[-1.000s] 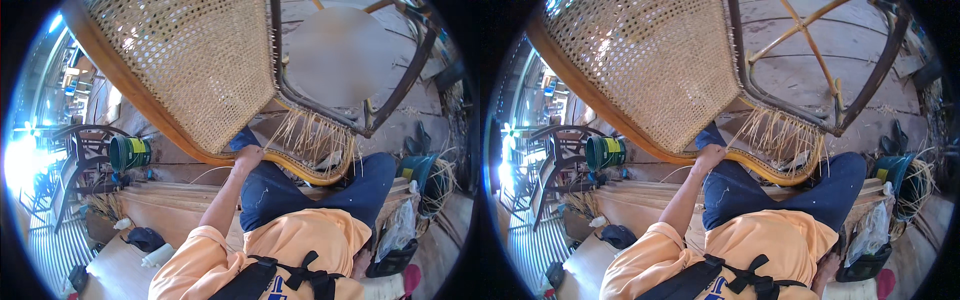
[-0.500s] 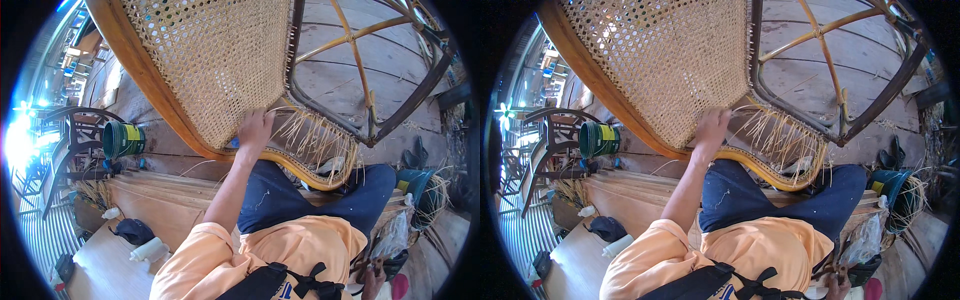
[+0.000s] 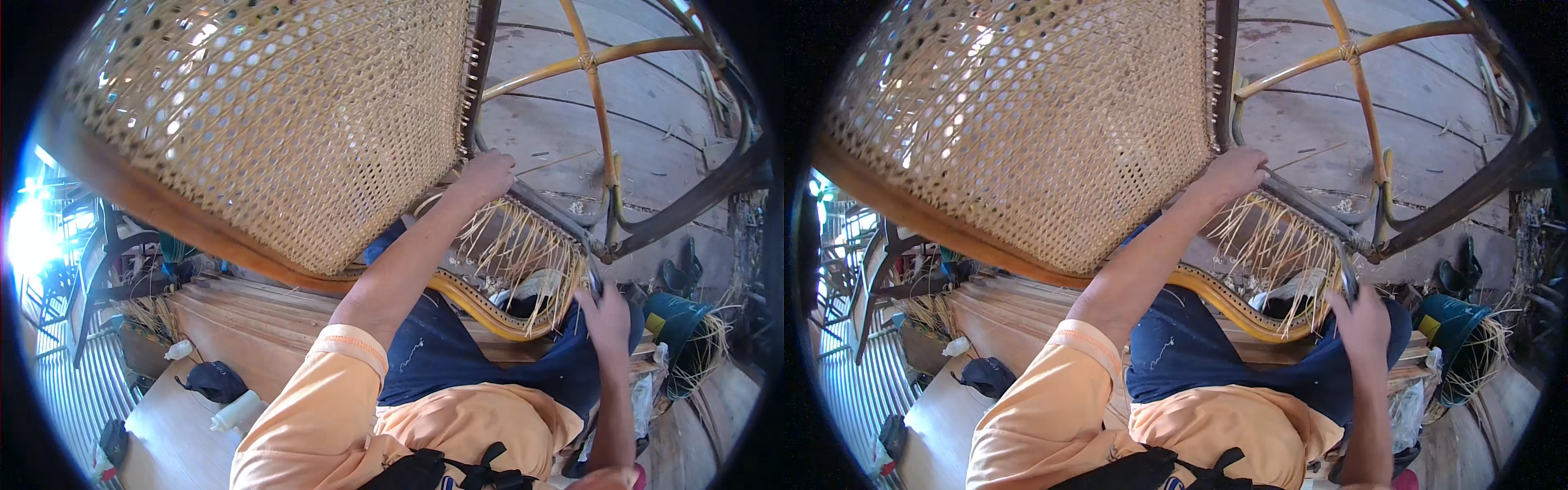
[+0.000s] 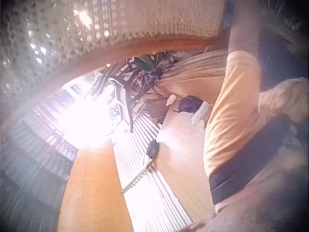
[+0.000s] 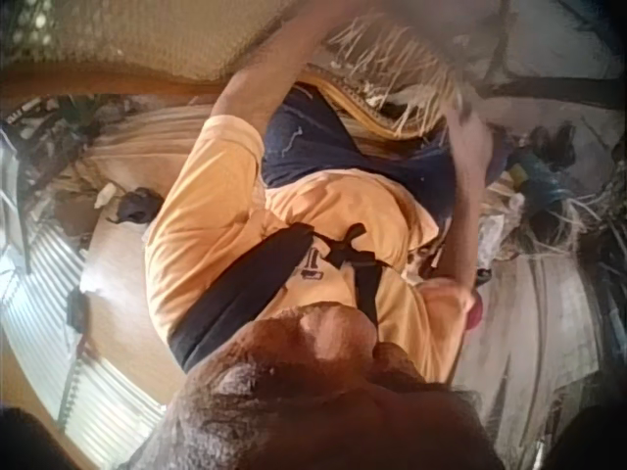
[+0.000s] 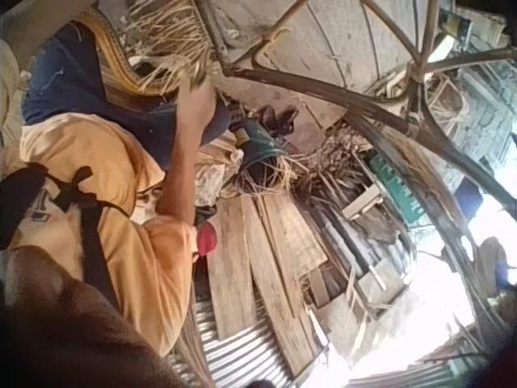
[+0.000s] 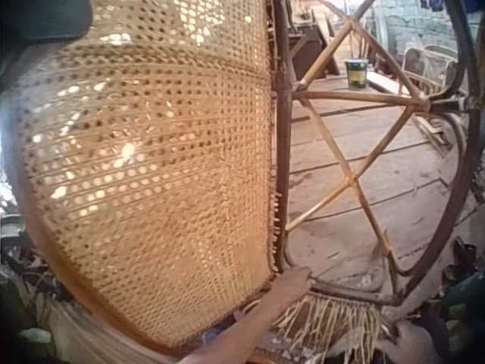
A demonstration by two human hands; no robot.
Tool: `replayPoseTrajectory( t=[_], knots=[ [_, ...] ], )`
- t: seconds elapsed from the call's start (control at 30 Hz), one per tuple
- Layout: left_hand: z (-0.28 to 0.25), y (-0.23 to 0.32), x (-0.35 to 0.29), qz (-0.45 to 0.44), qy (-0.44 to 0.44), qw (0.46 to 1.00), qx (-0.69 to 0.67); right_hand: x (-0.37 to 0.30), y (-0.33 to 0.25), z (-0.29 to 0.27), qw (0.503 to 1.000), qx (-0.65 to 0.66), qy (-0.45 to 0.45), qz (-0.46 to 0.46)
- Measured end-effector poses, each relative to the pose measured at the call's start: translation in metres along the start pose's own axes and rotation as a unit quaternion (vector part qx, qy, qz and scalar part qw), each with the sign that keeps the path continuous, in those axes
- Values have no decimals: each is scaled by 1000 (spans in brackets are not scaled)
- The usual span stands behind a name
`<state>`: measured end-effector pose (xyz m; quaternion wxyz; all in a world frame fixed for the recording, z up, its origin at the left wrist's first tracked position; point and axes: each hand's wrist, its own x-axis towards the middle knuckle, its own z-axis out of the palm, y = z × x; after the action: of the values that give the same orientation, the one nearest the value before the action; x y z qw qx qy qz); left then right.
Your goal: Repairing or weaving a wicker chair seat using bamboo or rattan strips.
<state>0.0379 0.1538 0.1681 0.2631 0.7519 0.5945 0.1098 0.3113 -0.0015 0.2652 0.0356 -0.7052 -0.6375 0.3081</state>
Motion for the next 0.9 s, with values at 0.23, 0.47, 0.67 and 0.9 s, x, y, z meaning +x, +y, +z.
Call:
replayPoseTrajectory(
  t=[0.23, 0.47, 0.67, 0.9],
  knots=[
    [14, 6, 29, 27, -111, 993, 38, 154, -25, 86, 983, -156, -48, -89],
    [9, -16, 46, 2, -123, 992, 12, 178, -34, 138, 972, -116, 31, -201],
    [15, -23, 47, 15, -101, 995, 10, 179, -52, 145, 978, -151, -51, -136],
    [14, -24, 54, -10, -119, 993, 5, 177, -61, 133, 976, -161, -74, -124]
  ],
)
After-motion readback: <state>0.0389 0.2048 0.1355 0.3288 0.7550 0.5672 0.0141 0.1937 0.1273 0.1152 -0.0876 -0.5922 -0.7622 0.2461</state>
